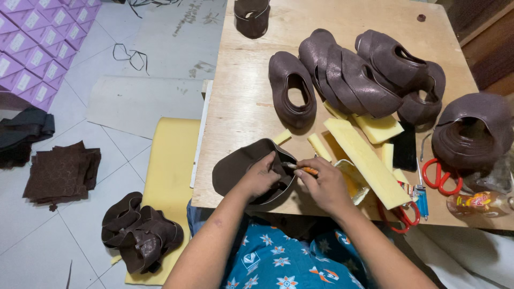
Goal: The person applies adhesive to the inner edges of brown shoe uppers using a small brush and then presses the edges together. The person repeats this process on multiple shoe uppers, placing each finished unit aside on the table.
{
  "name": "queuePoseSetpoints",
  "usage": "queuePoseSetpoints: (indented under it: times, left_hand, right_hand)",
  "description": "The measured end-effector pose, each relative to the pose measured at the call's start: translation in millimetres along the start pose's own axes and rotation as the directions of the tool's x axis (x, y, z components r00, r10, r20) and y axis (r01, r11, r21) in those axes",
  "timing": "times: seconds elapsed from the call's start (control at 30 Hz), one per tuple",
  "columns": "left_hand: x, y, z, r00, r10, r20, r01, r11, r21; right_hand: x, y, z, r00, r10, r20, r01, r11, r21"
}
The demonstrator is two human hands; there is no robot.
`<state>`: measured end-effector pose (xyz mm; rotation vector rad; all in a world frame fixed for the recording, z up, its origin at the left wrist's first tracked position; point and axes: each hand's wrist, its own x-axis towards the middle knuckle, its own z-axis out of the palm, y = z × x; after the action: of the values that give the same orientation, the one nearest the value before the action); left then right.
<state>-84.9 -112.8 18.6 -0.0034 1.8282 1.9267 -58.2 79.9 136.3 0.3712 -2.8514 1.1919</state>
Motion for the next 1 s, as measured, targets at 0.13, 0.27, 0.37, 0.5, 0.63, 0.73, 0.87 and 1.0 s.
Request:
queuePoseSetpoints:
  times: [0.13,0.27,0.37,0.5,0.63,0.73,0.87,1.0]
  left_hand:
    - [3,-11,-1,0.999,0.042,-0.007,-0.041,0.99,0.133]
    - [11,-25,4,0.996,0.089,0.023,-0.09,0.994,0.057]
    - [11,-33,6,0.993,0.114,0.015,-0.115,0.991,0.063]
    - [11,-42,3,0.988,0.146,0.045,-0.145,0.989,-0.014]
    - [20,-49,-9,0.95,0.309,0.041,-0.312,0.936,0.164]
    - [24,-51,-13,0.98,0.181,0.08,-0.187,0.98,0.068]
    - [17,-44,-11,0.996,0.082,0.03,-0.084,0.992,0.092]
    - [12,-35,-10,0.999,-0.017,0.045,0.018,1.0,-0.025]
  right_hand:
    - [2,8,-8,0.999,0.022,0.024,-0.022,1.0,0.0]
    - [-4,6,4,0.991,-0.129,-0.018,0.125,0.982,-0.142]
    - [0,14,9,0.998,-0.054,0.013,0.055,0.996,-0.073]
    - [11,37,3,0.97,0.192,0.148,-0.204,0.977,0.068]
    - [14,56,-4,0.891,0.355,0.285,-0.45,0.773,0.447]
    - [9,56,-11,0.883,0.365,0.295,-0.446,0.455,0.771]
    - [-14,34,-41,0.921,0.381,0.076,-0.255,0.445,0.858]
    - [-39,12,-85,0.961,0.048,-0.272,-0.023,0.995,0.094]
